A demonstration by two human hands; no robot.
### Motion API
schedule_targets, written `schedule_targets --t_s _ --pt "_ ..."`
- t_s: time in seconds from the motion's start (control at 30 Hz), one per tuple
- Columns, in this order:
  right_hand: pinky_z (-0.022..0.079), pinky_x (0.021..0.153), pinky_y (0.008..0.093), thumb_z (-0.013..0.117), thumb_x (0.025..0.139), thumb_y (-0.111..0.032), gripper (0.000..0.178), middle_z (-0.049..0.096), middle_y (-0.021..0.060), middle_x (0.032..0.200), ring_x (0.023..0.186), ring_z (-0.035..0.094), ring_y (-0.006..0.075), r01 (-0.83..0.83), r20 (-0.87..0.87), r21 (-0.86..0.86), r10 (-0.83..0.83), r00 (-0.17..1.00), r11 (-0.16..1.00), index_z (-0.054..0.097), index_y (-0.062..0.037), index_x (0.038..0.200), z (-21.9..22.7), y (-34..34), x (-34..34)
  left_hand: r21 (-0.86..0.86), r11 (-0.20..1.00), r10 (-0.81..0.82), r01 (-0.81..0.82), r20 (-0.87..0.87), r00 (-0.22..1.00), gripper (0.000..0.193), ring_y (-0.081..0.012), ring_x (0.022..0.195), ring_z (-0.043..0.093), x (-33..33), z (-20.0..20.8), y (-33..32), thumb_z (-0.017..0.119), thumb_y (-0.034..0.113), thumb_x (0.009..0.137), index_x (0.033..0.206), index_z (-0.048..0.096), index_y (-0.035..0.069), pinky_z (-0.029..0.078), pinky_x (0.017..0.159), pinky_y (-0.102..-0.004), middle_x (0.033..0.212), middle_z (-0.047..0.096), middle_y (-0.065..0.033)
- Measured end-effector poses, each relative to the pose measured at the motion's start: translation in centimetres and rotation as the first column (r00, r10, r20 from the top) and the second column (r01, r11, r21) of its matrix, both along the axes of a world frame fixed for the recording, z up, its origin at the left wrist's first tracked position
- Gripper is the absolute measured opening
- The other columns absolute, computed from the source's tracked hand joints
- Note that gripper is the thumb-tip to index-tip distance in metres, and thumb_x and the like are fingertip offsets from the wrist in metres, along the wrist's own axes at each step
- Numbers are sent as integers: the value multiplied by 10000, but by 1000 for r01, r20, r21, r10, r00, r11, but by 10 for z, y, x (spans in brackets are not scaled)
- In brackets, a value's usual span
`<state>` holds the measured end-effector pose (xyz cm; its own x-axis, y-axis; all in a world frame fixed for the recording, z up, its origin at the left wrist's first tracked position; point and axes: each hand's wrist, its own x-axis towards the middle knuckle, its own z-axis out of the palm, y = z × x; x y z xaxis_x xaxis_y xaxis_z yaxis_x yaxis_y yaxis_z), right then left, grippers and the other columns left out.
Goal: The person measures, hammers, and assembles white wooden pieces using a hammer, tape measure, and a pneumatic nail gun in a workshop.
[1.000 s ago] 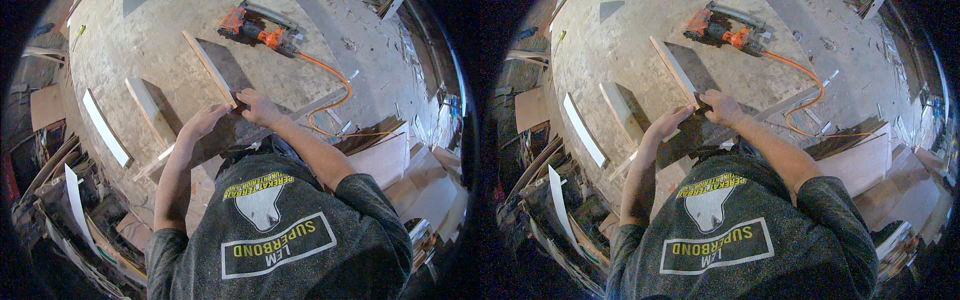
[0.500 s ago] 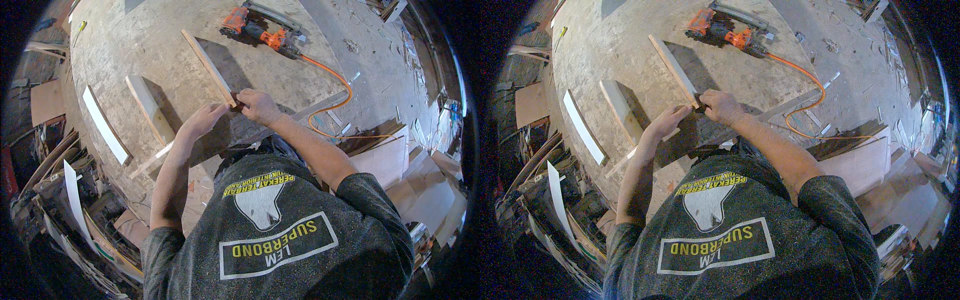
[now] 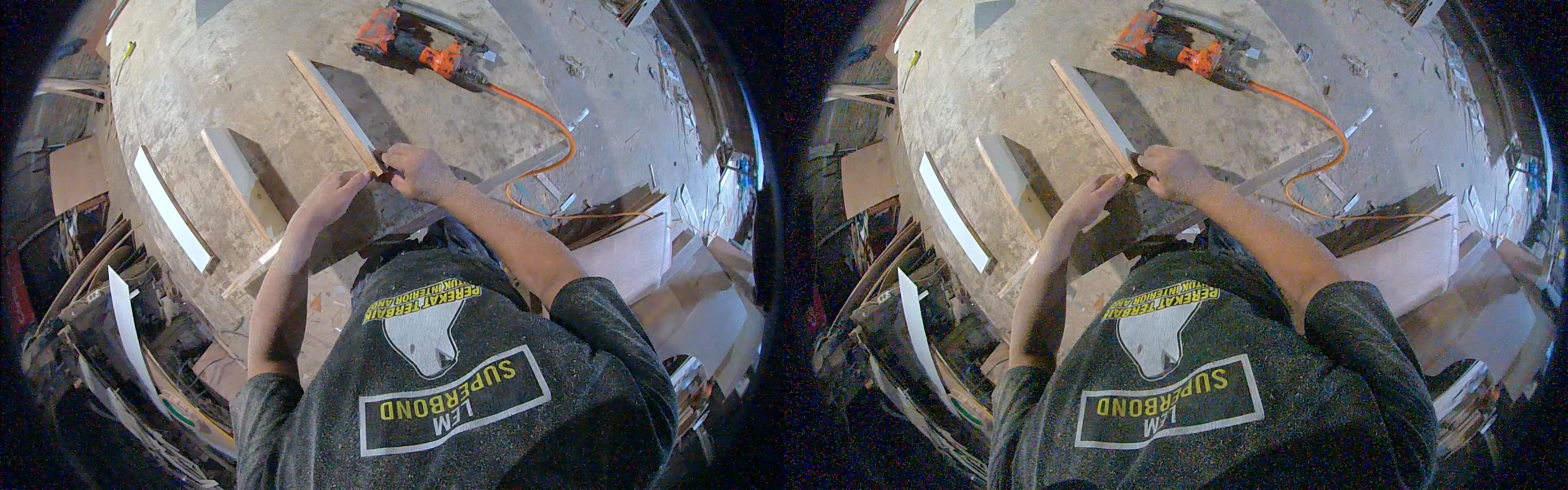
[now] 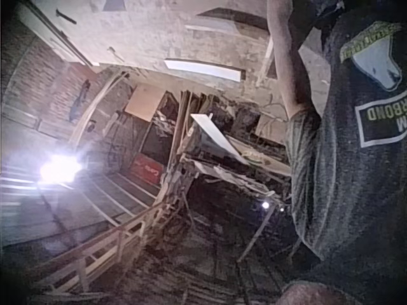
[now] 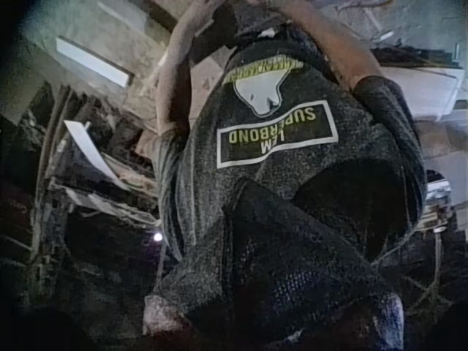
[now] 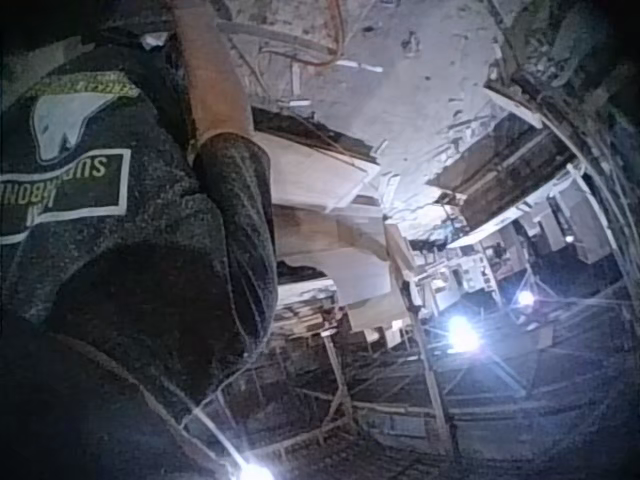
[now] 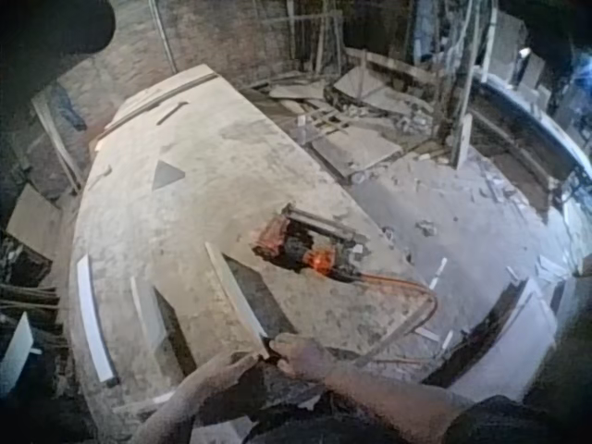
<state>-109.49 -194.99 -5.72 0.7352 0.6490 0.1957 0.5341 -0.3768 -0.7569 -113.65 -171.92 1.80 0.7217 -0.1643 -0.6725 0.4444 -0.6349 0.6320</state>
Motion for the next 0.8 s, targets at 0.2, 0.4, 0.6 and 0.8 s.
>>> schedule_targets --t_s 0.2,0.4,0.6,0.8 --pt "569 792 482 689 756 -149 242 633 147 949 916 675 385 -3 0 -24 3 1000 1000 657 -48 973 -2 0 1 -1 999 -37 37 -37 999 668 -317 1100 695 1 -14 6 486 578 1049 1262 693 -20 488 992 -413 1121 750 -232" --pt "568 813 486 708 765 -183 250 649 154 964 925 683 385 -8 -40 -82 5 999 997 670 -45 971 3 -2 2 10 1000 -10 10 -3 1000 651 -331 1078 703 0 -20 5 498 559 1044 1254 696 -24 497 977 -419 1090 751 -240" --pt "547 878 484 773 780 -240 364 700 160 1149 985 679 382 -27 28 65 25 999 998 708 -42 1078 22 -19 33 -4 1000 3 -3 4 1000 658 -336 1090 703 -5 -24 11 508 570 1031 1260 698 -17 497 981 -427 1098 750 -244" --pt "486 982 488 788 808 -262 282 683 138 1129 1163 613 366 457 471 -172 -335 816 873 639 -140 1014 8 -40 153 60 998 -27 37 -153 988 646 -203 919 634 6 -4 0 495 553 1060 1296 666 -24 504 848 -355 1012 711 -108"
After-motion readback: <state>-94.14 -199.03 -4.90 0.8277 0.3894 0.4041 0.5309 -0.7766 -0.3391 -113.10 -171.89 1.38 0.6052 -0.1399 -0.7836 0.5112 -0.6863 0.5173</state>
